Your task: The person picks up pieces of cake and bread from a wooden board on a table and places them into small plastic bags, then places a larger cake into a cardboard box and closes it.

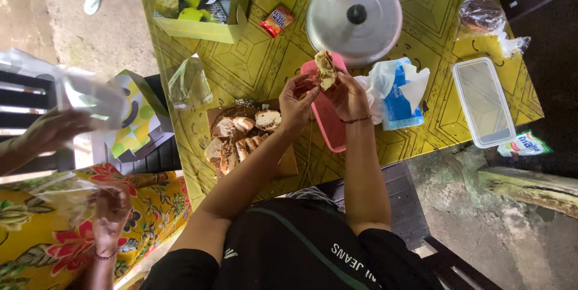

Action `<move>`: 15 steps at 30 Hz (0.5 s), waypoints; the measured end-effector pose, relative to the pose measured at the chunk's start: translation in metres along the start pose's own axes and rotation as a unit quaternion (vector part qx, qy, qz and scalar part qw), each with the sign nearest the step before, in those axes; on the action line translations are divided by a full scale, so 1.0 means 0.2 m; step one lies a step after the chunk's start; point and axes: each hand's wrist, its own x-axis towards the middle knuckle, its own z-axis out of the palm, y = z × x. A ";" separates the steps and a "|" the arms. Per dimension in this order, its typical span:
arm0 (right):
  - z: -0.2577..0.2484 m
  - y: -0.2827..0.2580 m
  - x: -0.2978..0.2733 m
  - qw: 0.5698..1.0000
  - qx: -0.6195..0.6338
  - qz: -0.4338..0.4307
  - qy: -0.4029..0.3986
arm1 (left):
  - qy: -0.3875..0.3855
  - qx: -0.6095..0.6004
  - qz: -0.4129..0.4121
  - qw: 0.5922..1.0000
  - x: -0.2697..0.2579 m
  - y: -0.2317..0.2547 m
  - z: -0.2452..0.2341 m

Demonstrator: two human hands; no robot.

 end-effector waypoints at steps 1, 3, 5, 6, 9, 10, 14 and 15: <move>0.02 0.00 -0.01 1.000 0.000 0.002 -0.002 | 0.002 0.000 0.001 1.000 -0.01 0.01 0.00; 0.08 0.01 -0.01 1.000 0.014 0.010 -0.002 | 0.030 0.002 0.000 1.000 -0.03 0.04 -0.02; 0.12 0.01 -0.01 1.000 0.009 0.011 -0.016 | 0.043 0.010 -0.007 0.999 -0.03 0.04 -0.06; 0.13 0.01 -0.02 1.000 0.004 0.010 -0.025 | 0.054 0.017 -0.019 0.998 -0.04 0.04 -0.08; 0.15 0.04 -0.02 0.996 -0.028 0.019 -0.079 | 0.077 0.048 -0.052 0.995 -0.04 -0.03 -0.16; 0.15 0.06 -0.02 0.996 -0.028 0.020 -0.080 | 0.077 0.048 -0.050 0.995 -0.06 0.00 -0.15; 0.19 0.10 -0.01 0.990 -0.053 0.041 -0.122 | 0.073 0.052 -0.066 0.994 -0.11 -0.01 -0.17; 0.21 0.10 -0.01 0.990 -0.060 0.050 -0.119 | 0.073 0.039 -0.057 0.995 -0.11 -0.04 -0.19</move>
